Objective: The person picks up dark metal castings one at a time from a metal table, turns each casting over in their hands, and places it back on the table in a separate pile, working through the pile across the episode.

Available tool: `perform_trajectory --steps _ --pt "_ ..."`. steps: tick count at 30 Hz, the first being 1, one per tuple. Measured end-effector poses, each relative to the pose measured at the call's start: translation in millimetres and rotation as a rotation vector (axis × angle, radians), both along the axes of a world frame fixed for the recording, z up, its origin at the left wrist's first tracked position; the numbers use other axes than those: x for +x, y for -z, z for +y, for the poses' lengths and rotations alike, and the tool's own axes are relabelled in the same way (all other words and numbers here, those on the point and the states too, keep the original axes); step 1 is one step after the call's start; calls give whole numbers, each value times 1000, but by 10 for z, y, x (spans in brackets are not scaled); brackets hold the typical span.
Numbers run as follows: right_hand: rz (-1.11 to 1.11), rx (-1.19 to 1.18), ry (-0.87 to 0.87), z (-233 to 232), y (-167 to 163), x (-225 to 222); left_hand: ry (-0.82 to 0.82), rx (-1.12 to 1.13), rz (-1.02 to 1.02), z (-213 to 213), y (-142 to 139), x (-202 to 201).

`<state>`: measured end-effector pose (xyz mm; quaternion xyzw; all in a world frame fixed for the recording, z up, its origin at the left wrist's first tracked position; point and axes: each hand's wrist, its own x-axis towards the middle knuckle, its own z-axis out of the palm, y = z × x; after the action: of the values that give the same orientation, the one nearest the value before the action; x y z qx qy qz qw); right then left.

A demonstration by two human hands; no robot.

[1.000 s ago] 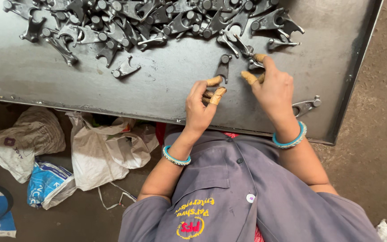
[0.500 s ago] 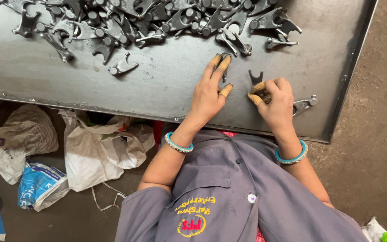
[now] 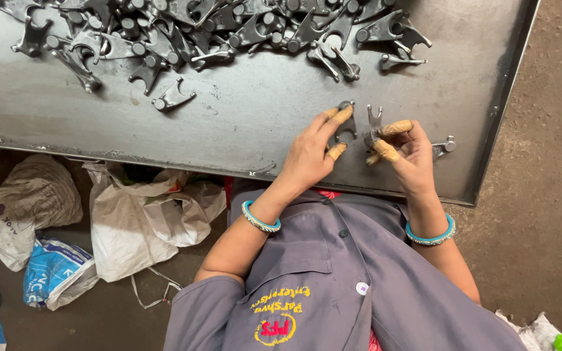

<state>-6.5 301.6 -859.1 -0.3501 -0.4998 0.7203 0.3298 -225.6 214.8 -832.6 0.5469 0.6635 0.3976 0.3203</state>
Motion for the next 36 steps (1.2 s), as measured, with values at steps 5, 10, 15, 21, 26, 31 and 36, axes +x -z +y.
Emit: perform_trajectory --steps 5,10,15,21,26,31,36 --pt "247 -402 -1 340 687 -2 -61 100 -161 263 602 -103" --pt "346 -651 35 -186 951 1248 -97 62 -410 -295 755 1285" --pt "511 -717 -99 -411 844 1831 -116 61 -741 -497 706 1817" --pt "398 -725 -18 -532 162 1843 -145 48 -858 -638 173 1935" --pt "310 -683 -32 -603 -710 1825 -137 28 -815 -711 -545 1931" --pt "-18 -479 -142 -644 -981 1718 -142 35 -821 -820 -769 1848" --pt "-469 440 -107 -483 -842 1656 -289 103 -609 -1083 -552 1573"
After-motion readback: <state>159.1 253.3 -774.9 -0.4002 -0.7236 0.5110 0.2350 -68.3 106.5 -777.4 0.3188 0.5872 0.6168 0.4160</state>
